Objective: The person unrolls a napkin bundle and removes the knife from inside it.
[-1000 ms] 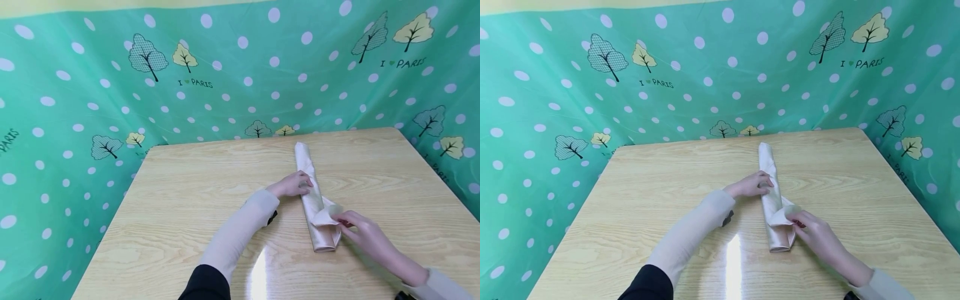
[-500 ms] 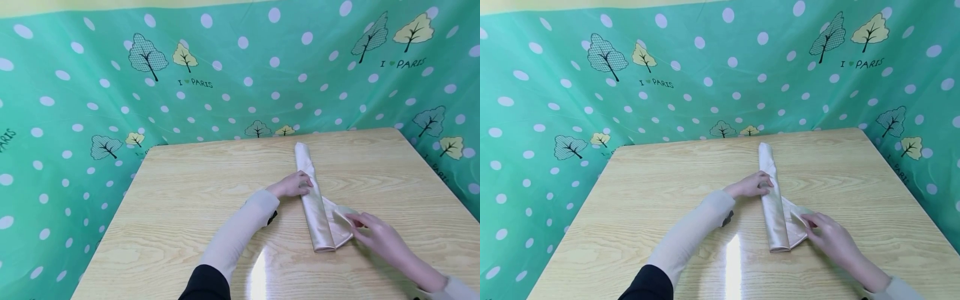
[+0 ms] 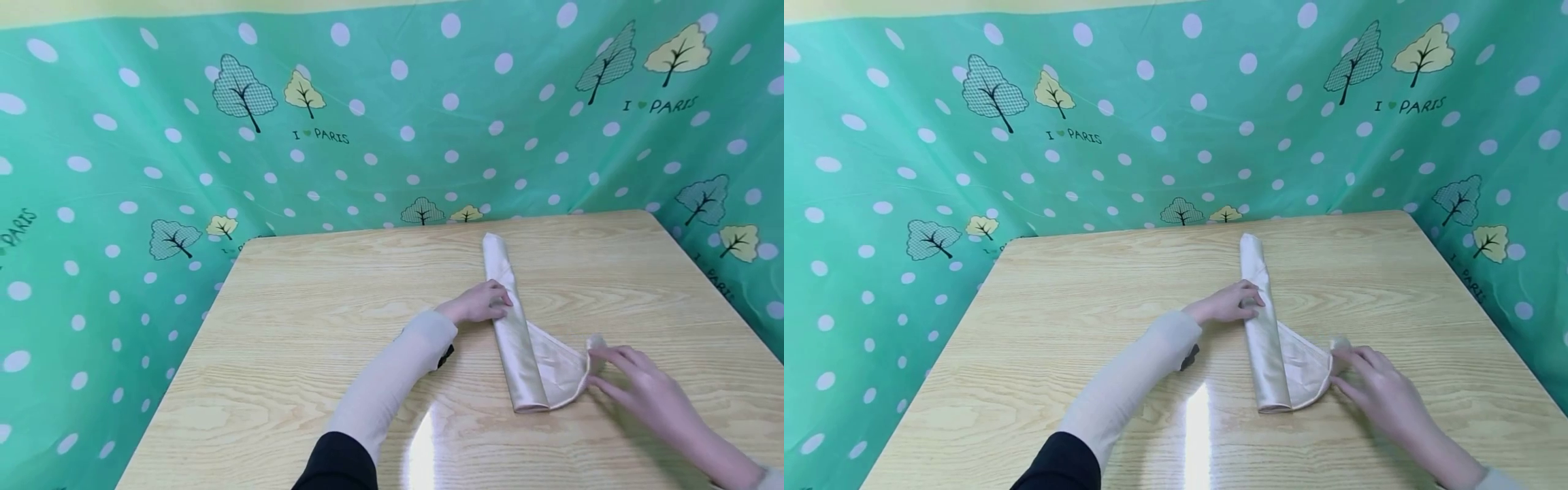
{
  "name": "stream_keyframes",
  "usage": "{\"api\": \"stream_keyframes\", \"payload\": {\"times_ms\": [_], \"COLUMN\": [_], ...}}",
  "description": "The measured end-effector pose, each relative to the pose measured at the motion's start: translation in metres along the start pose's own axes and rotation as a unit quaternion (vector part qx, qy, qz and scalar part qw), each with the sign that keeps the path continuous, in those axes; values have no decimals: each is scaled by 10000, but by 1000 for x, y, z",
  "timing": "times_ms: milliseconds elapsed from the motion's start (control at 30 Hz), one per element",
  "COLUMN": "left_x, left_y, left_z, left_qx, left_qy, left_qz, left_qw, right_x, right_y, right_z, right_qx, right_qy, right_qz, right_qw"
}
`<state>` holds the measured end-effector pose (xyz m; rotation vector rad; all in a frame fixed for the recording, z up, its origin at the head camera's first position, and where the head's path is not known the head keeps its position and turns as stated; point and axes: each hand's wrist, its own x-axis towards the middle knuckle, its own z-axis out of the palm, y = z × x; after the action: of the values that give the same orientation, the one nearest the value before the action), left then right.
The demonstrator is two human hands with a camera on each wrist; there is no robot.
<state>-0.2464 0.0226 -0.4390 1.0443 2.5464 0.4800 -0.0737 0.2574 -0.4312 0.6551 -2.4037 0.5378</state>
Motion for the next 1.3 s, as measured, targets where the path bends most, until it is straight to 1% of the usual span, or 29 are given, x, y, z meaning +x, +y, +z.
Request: {"api": "stream_keyframes", "payload": {"times_ms": [200, 267, 333, 433, 533, 600, 667, 767, 833, 1100, 1300], "left_x": [0, 0, -1, -1, 1, 1, 1, -1, -1, -2, -1], "left_y": [1, 2, 2, 3, 1, 1, 0, 1, 2, 3, 1], "left_z": [0, 0, -1, -2, 0, 1, 1, -1, -1, -2, 0], "left_qx": [39, 47, 31, 13, 20, 5, -12, -27, 1, 73, 11], "left_qy": [-6, 16, 40, 3, 30, 43, 84, 50, 41, 10, 47], "left_qz": [-1, 12, 17, -7, -5, -2, 24, 32, 48, 66, 55], "left_qw": [10000, 10000, 10000, 10000, 10000, 10000, 10000, 10000, 10000, 10000, 10000], "right_x": [2, 4, 5, 8, 9, 10, 8, 5, 2, -8, -13], "right_y": [1, 1, 2, 2, 1, 1, 1, 4, 5, 9, 10], "right_z": [-4, -5, -5, -8, -11, -12, -10, -4, 0, 9, 13], "right_qx": [85, 140, 329, 488, 547, 572, 738, 963, 1125, 979, 894], "right_qy": [88, 138, 219, 236, 128, 57, 0, -84, -177, -522, -938], "right_qz": [-21, -139, -260, -369, -365, -434, -520, -648, -661, -760, -605], "right_qw": [9999, 9997, 9989, 9978, 9978, 9974, 9959, 9932, 9913, 9909, 9897]}}
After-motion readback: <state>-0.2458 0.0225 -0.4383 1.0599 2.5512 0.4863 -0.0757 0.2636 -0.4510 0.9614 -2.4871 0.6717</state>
